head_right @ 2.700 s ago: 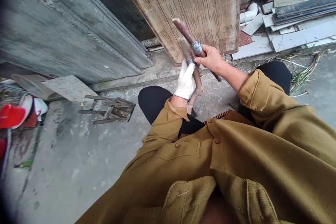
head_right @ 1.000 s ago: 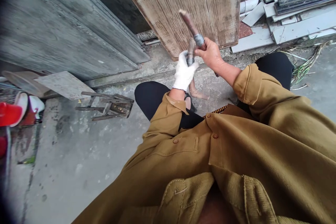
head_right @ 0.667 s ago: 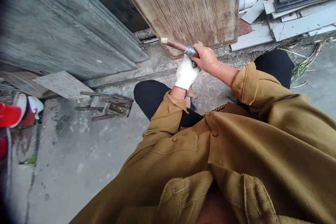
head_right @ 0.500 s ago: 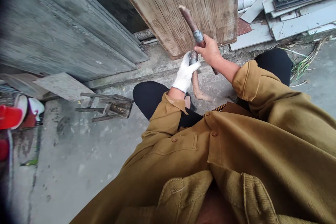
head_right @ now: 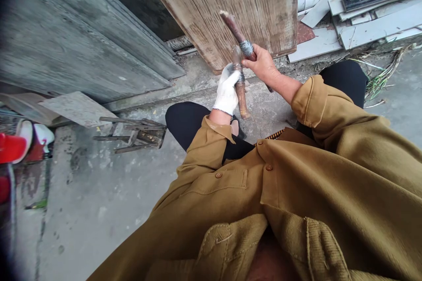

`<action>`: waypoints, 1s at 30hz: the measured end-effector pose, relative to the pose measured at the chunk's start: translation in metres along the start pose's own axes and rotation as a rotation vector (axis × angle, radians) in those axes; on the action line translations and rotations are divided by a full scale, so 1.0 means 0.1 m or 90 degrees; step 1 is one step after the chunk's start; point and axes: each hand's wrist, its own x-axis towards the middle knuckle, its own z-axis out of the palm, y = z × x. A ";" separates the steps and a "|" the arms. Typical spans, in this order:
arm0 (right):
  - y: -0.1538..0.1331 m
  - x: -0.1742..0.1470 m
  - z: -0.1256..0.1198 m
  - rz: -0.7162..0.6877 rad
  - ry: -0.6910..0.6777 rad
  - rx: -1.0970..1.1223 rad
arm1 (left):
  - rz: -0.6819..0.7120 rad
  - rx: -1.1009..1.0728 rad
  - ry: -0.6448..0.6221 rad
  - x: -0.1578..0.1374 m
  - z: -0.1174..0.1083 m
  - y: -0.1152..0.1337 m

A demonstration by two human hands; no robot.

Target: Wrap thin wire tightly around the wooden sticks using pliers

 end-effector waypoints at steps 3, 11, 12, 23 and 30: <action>-0.01 -0.02 0.03 0.003 -0.015 0.006 | 0.007 0.021 0.018 0.01 -0.02 0.02; -0.17 -0.16 0.03 -0.031 -0.051 -0.065 | 0.101 0.200 0.093 0.13 -0.06 0.00; -0.19 -0.18 0.02 -0.037 -0.056 -0.081 | 0.102 0.214 0.096 0.14 -0.07 -0.02; -0.34 -0.23 0.02 -0.054 -0.049 -0.167 | 0.160 0.298 0.083 0.18 -0.10 -0.12; -0.16 -0.03 -0.02 0.116 -0.060 0.142 | 0.137 0.281 0.063 0.16 -0.09 -0.13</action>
